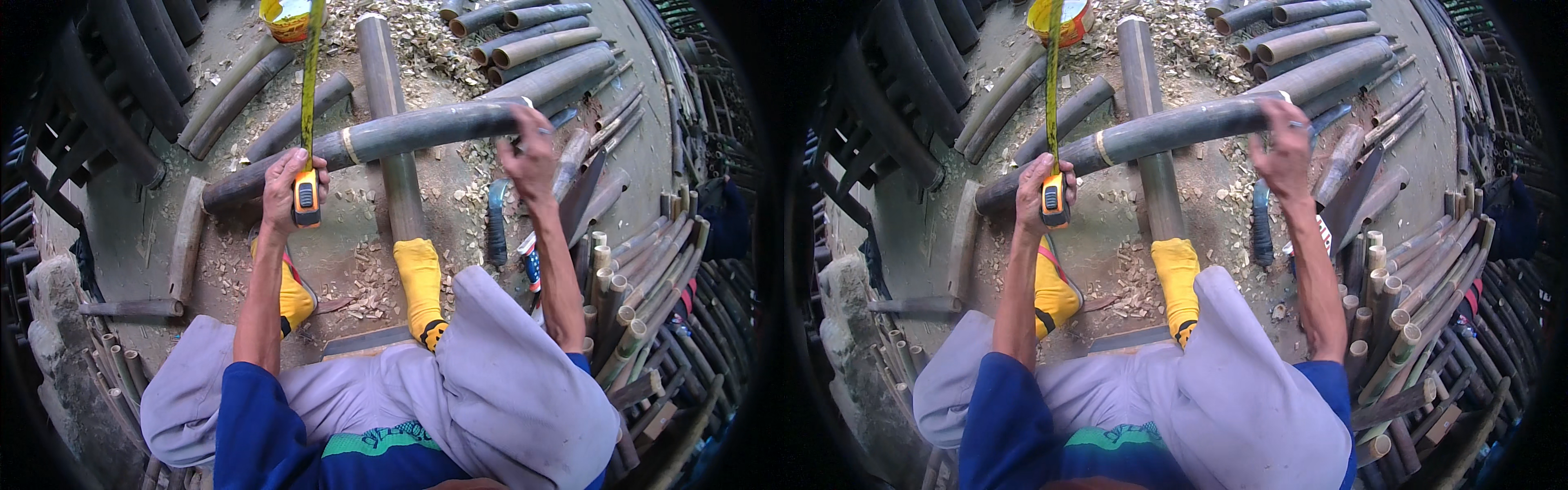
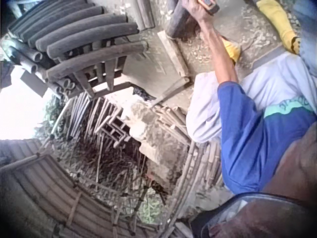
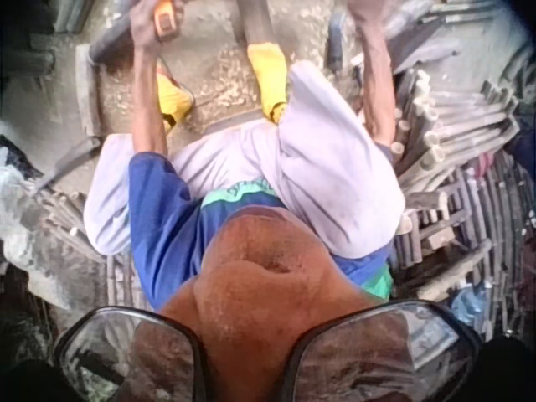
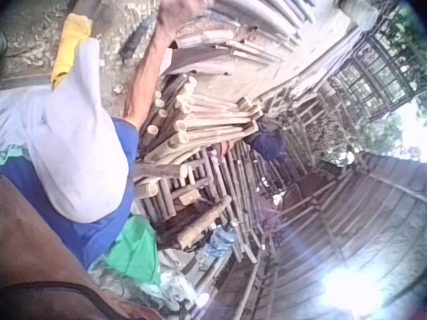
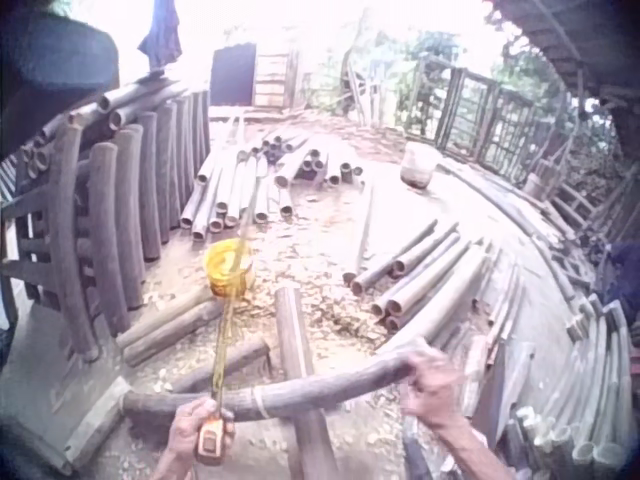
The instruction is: The person measures a bamboo pole with a tape measure, then uses a knife to cut and shape a smaller bamboo piece. They repeatedly strike the bamboo with a wooden mallet to fit it into a larger pole, then use a chisel to refine the fit.
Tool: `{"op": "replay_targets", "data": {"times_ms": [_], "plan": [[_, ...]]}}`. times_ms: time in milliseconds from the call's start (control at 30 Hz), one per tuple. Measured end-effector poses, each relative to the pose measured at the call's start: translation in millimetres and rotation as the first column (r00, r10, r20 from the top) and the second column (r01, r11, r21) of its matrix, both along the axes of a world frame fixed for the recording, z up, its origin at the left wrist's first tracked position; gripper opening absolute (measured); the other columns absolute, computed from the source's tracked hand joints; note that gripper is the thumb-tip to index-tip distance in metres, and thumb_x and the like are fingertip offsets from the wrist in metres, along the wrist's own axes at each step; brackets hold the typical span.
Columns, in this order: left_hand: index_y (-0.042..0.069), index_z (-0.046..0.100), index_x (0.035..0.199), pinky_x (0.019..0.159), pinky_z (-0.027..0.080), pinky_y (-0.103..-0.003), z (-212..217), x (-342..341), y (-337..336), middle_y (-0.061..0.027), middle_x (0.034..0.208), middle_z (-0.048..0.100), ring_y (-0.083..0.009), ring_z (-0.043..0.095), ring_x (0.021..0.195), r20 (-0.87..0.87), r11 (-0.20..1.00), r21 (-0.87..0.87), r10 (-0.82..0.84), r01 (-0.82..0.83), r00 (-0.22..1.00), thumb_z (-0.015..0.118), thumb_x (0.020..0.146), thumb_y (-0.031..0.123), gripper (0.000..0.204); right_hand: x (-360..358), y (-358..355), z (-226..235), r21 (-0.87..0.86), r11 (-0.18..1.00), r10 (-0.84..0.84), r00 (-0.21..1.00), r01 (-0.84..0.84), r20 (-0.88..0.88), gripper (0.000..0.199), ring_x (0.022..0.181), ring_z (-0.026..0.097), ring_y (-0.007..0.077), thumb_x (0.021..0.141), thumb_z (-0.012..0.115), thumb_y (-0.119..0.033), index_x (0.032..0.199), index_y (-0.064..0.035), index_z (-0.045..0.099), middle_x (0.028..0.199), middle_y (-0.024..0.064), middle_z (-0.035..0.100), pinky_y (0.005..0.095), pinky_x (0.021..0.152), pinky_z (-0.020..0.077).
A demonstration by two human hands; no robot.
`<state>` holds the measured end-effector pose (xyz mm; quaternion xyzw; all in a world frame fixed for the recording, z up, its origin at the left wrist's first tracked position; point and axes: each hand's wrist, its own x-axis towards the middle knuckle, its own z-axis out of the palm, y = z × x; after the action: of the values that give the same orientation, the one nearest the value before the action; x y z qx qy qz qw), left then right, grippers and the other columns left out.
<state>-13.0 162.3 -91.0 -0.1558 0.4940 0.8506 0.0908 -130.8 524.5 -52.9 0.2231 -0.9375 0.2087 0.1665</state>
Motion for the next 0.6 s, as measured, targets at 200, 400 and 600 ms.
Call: {"op": "replay_targets", "data": {"times_ms": [200,400,600], "plan": [[-0.002,0.058,0.096,0.05,0.052,-0.027,6,23,46,-0.0124,0.076,0.062,-0.0176,0.061,0.057,0.086,0.964,0.218,0.136,-0.151,0.987,0.047,0.096,0.031,0.035,-31,-30,-33,0.556,0.819,0.222,0.972,-0.144,-0.075,0.076,0.12,0.045,0.0296,0.066,0.066,-0.012,0.137,-0.0237,0.039,0.124,0.0129,0.049,0.0542,0.103,0.0294],[0.0,0.057,0.102,0.053,0.048,-0.031,14,35,42,-0.0111,0.079,0.061,-0.0184,0.057,0.059,0.115,0.918,0.297,0.239,-0.263,0.964,0.044,0.096,0.033,0.036,-24,-18,-24,0.487,0.829,0.338,0.94,-0.275,-0.044,0.057,0.099,0.055,0.0295,0.063,0.071,-0.016,0.116,-0.0183,0.052,0.107,0.0132,0.056,0.0436,0.083,0.0406],[0.001,0.053,0.108,0.054,0.043,-0.03,21,38,35,-0.0102,0.079,0.06,-0.0175,0.054,0.061,0.026,0.916,0.286,0.287,-0.282,0.958,0.042,0.098,0.032,0.035,31,48,22,0.388,0.915,-0.03,0.978,0.11,-0.207,0.066,0.098,0.053,0.0281,0.057,0.077,-0.019,0.119,-0.0201,0.054,0.105,0.0052,0.055,0.0447,0.086,0.0411]]}}
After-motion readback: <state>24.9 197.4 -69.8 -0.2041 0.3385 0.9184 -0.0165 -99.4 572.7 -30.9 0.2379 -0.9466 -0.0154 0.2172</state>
